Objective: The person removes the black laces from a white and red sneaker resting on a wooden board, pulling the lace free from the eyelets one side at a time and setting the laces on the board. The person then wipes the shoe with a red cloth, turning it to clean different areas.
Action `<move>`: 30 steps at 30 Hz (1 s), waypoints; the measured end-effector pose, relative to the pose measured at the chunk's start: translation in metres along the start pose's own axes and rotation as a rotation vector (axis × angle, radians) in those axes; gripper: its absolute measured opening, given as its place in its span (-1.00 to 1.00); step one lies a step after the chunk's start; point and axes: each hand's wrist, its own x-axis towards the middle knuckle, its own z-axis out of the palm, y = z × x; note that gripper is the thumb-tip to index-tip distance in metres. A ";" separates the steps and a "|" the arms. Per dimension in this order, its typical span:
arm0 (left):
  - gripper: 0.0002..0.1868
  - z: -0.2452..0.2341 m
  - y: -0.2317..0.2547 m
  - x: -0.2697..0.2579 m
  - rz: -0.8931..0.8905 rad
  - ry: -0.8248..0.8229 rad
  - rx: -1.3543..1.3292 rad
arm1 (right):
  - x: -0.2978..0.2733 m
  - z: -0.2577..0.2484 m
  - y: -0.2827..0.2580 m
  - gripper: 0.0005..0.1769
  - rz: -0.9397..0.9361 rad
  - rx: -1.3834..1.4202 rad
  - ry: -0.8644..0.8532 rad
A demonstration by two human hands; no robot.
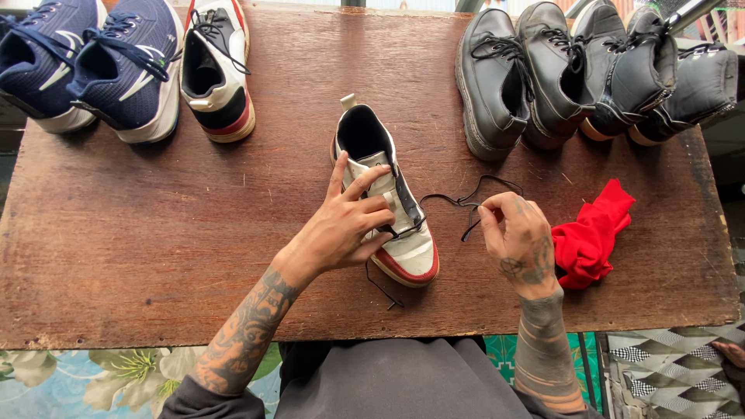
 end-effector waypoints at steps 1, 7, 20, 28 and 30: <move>-0.81 0.001 0.003 0.000 -0.004 0.037 -0.031 | 0.001 -0.001 -0.001 -0.91 -0.029 -0.009 -0.017; -0.89 0.014 0.026 0.002 -0.045 0.099 0.102 | 0.004 0.008 -0.021 -0.84 -0.115 0.002 -0.079; -0.79 -0.006 0.049 0.033 -0.005 0.304 -0.375 | 0.001 0.013 -0.020 -0.74 -0.054 0.681 0.013; -0.71 0.026 0.056 0.063 0.001 0.149 -0.253 | -0.011 -0.047 0.059 -0.76 0.339 0.676 0.373; -0.66 0.041 0.058 0.065 0.029 0.057 -0.188 | -0.013 -0.057 0.066 -0.76 0.357 0.670 0.399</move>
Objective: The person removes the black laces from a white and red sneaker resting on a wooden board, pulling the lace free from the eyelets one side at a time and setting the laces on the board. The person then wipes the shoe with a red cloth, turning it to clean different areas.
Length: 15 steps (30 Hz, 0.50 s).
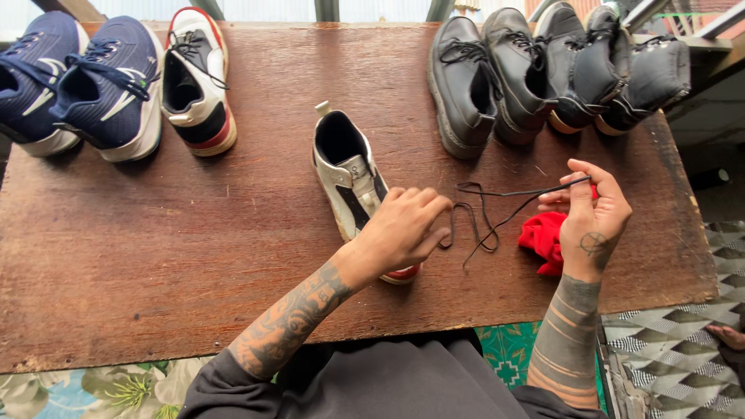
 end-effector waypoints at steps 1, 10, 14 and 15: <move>-0.63 0.008 0.000 -0.001 0.009 -0.048 0.031 | -0.001 -0.004 0.000 -0.75 0.006 -0.020 -0.043; -0.74 0.065 0.004 0.007 -0.087 -0.129 0.710 | -0.036 0.033 0.023 -0.20 -0.315 -0.582 -0.542; -0.81 0.083 -0.003 0.012 -0.167 -0.240 0.649 | -0.056 0.046 0.035 -0.11 -0.408 -0.894 -0.496; -0.83 0.089 -0.004 0.013 -0.153 -0.230 0.630 | -0.060 0.047 0.038 -0.15 -0.471 -0.935 -0.471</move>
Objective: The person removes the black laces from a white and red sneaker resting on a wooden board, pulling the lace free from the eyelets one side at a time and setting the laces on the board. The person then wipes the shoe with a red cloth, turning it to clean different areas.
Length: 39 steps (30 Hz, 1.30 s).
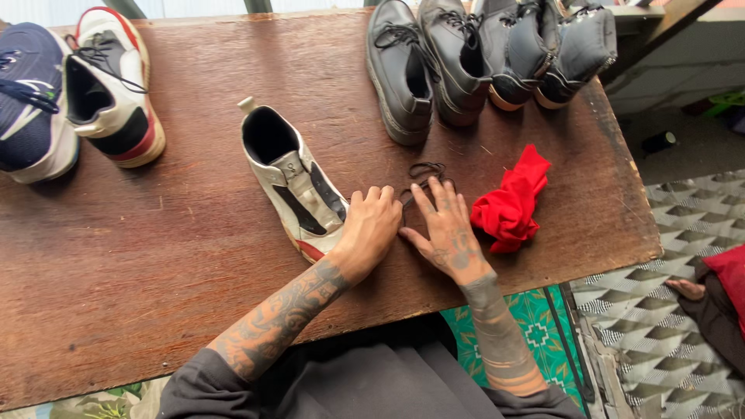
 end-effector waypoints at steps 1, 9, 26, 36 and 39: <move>-0.85 0.005 0.003 0.003 0.010 0.012 -0.018 | -0.003 0.004 -0.001 -0.30 0.005 0.061 0.010; -0.83 0.020 0.009 0.007 0.091 0.042 -0.092 | -0.019 0.032 0.000 -0.68 0.016 0.218 0.145; -0.60 -0.125 -0.082 -0.061 0.046 0.921 -0.887 | 0.107 -0.083 -0.131 -0.81 -0.227 1.326 0.176; -0.70 -0.173 -0.152 -0.165 -0.152 1.219 -0.675 | 0.172 -0.086 -0.262 -0.82 -0.604 1.417 -0.054; -0.74 -0.176 -0.162 -0.187 -0.212 1.262 -0.674 | 0.182 -0.079 -0.292 -0.82 -0.666 1.449 -0.081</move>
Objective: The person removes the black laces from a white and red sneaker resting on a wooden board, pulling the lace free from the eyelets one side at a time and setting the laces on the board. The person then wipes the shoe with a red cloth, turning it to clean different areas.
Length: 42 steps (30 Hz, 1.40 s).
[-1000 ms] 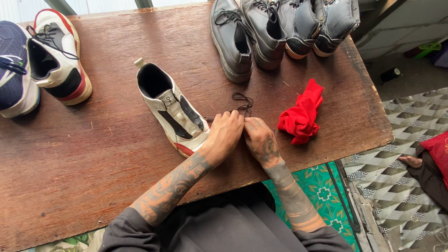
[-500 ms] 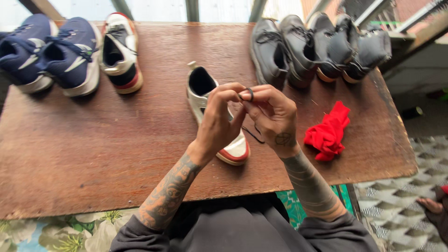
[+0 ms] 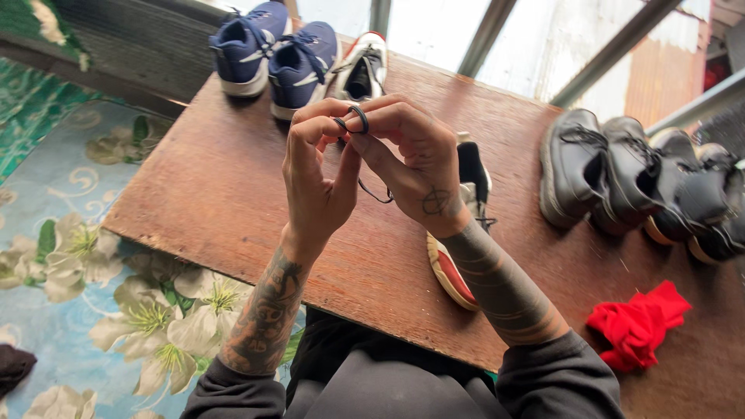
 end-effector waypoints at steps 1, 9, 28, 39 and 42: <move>-0.76 -0.007 -0.001 0.000 -0.015 0.015 0.001 | 0.006 0.006 0.004 -0.82 -0.006 0.002 -0.018; -0.87 -0.025 -0.030 -0.013 -0.078 -0.010 0.259 | 0.013 0.010 0.041 -0.85 -0.013 -0.213 -0.095; -0.72 0.088 -0.034 -0.083 -0.215 -0.675 0.250 | -0.143 -0.110 -0.010 -0.68 0.527 -0.875 0.055; -0.92 0.100 -0.032 -0.102 -0.228 -0.683 0.230 | -0.180 -0.106 0.010 -0.67 0.481 -1.130 0.077; -0.94 0.085 -0.036 -0.094 -0.354 -0.575 0.141 | -0.168 -0.100 0.014 -0.88 0.497 -1.227 0.064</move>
